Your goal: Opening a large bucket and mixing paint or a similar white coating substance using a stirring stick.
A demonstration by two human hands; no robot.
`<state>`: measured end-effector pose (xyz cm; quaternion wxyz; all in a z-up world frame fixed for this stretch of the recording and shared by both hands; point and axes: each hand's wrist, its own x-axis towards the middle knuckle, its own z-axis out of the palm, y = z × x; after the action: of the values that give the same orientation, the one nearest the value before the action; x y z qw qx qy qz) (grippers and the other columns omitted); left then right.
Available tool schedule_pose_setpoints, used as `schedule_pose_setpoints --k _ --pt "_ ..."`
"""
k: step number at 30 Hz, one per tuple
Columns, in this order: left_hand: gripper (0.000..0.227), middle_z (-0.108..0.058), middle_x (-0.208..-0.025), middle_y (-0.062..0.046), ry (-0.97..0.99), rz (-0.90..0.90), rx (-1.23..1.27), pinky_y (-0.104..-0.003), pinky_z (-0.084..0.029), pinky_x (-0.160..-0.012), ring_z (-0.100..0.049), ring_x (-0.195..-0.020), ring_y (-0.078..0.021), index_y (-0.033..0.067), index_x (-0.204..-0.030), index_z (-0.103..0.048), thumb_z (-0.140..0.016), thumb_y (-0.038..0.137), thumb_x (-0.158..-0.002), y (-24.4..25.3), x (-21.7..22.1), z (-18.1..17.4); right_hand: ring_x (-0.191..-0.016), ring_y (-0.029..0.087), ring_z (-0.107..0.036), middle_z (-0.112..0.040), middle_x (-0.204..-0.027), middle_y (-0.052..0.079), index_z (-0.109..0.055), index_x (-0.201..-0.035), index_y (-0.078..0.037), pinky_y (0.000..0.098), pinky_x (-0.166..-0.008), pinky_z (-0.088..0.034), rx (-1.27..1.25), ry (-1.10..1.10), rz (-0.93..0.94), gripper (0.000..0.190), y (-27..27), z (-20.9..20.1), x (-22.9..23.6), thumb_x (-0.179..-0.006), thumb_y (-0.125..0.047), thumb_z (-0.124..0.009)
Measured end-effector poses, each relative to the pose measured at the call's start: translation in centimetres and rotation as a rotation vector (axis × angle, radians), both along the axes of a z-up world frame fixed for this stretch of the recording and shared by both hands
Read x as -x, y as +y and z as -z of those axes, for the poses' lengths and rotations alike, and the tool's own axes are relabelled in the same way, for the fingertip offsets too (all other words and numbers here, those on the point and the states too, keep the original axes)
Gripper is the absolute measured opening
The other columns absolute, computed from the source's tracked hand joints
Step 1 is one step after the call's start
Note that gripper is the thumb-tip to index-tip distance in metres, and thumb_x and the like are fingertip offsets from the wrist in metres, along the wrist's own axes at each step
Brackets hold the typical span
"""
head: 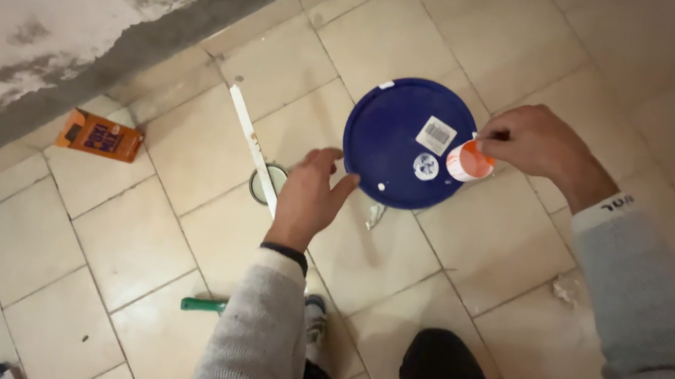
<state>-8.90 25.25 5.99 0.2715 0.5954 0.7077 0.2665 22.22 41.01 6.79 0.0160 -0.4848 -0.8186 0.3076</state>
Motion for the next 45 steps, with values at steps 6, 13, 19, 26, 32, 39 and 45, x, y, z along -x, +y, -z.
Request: schedule_pose_setpoints --k 6,13,19,26,32,39,45 --pt "0.039 -0.070 -0.104 -0.017 -0.021 0.109 -0.187 -0.043 -0.056 -0.075 -0.070 -0.088 -0.0337 0.0000 -0.116 -0.068 -0.079 0.022 -0.086 -1.8 -3.1 -1.6 -0.081 0.026 -0.072 -0.076 -0.091 0.012 -0.079 -0.097 -0.007 0.0379 -0.075 -0.056 0.031 0.043 -0.079 0.026 -3.5 -1.7 0.0 -0.081 -0.026 -0.074" --pt "0.021 -0.071 -0.093 -0.014 -0.196 0.281 -0.288 -0.039 -0.056 -0.072 -0.071 -0.081 -0.0301 0.0034 -0.100 -0.075 -0.077 0.021 -0.087 -5.7 -7.3 -7.4 -0.089 0.025 -0.070 -0.074 -0.099 0.007 -0.080 -0.096 -0.010 0.0390 -0.076 -0.055 -0.076 0.161 -0.404 0.021 -10.6 -9.4 -0.2 -0.081 -0.022 -0.072" --pt "0.019 -0.073 -0.089 -0.014 -0.221 0.326 -0.339 -0.040 -0.055 -0.069 -0.071 -0.079 -0.0319 0.0041 -0.093 -0.077 -0.076 0.022 -0.087 -10.1 -10.3 -10.9 -0.092 0.027 -0.067 -0.072 -0.094 0.004 -0.081 -0.089 -0.014 0.0413 -0.076 -0.053 -0.271 0.173 -0.545 0.015 -16.2 -13.9 0.4 -0.077 -0.020 -0.075" --pt "0.021 -0.072 -0.081 -0.015 -0.182 0.290 -0.255 -0.042 -0.055 -0.064 -0.071 -0.073 -0.0333 0.0049 -0.087 -0.076 -0.077 0.026 -0.084 -12.3 -10.3 -12.1 -0.091 0.026 -0.067 -0.070 -0.086 0.004 -0.078 -0.084 -0.014 0.0410 -0.077 -0.053 -0.312 0.095 -0.541 0.011 -18.7 -14.5 1.8 -0.078 -0.022 -0.076" --pt "0.016 -0.072 -0.081 -0.015 -0.022 0.303 -0.264 -0.046 -0.054 -0.065 -0.069 -0.075 -0.0363 0.0057 -0.082 -0.077 -0.075 0.022 -0.079 -12.3 -9.4 -11.2 -0.087 0.028 -0.069 -0.075 -0.090 0.006 -0.079 -0.085 -0.013 0.0425 -0.074 -0.054 -0.251 0.042 -0.488 0.012 -20.5 -15.4 4.3 -0.075 -0.017 -0.073" --pt "0.012 -0.072 -0.086 -0.015 -0.010 0.393 -0.329 -0.045 -0.054 -0.068 -0.070 -0.078 -0.0347 0.0041 -0.081 -0.074 -0.075 0.016 -0.080 -11.7 -7.8 -10.8 -0.085 0.026 -0.072 -0.076 -0.093 0.008 -0.079 -0.098 -0.013 0.0397 -0.074 -0.055 -0.132 0.075 -0.466 0.017 -18.7 -15.1 2.1 -0.084 -0.019 -0.071" --pt "0.007 -0.072 -0.086 -0.009 -0.317 0.566 -0.381 -0.033 -0.056 -0.068 -0.072 -0.077 -0.0239 0.0026 -0.089 -0.073 -0.075 0.007 -0.084 -11.8 -7.7 -12.2 -0.092 0.024 -0.072 -0.073 -0.103 0.004 -0.076 -0.107 -0.012 0.0360 -0.078 -0.057 -0.136 0.411 -0.579 0.026 -20.1 -16.8 -0.8 -0.082 -0.008 -0.070"
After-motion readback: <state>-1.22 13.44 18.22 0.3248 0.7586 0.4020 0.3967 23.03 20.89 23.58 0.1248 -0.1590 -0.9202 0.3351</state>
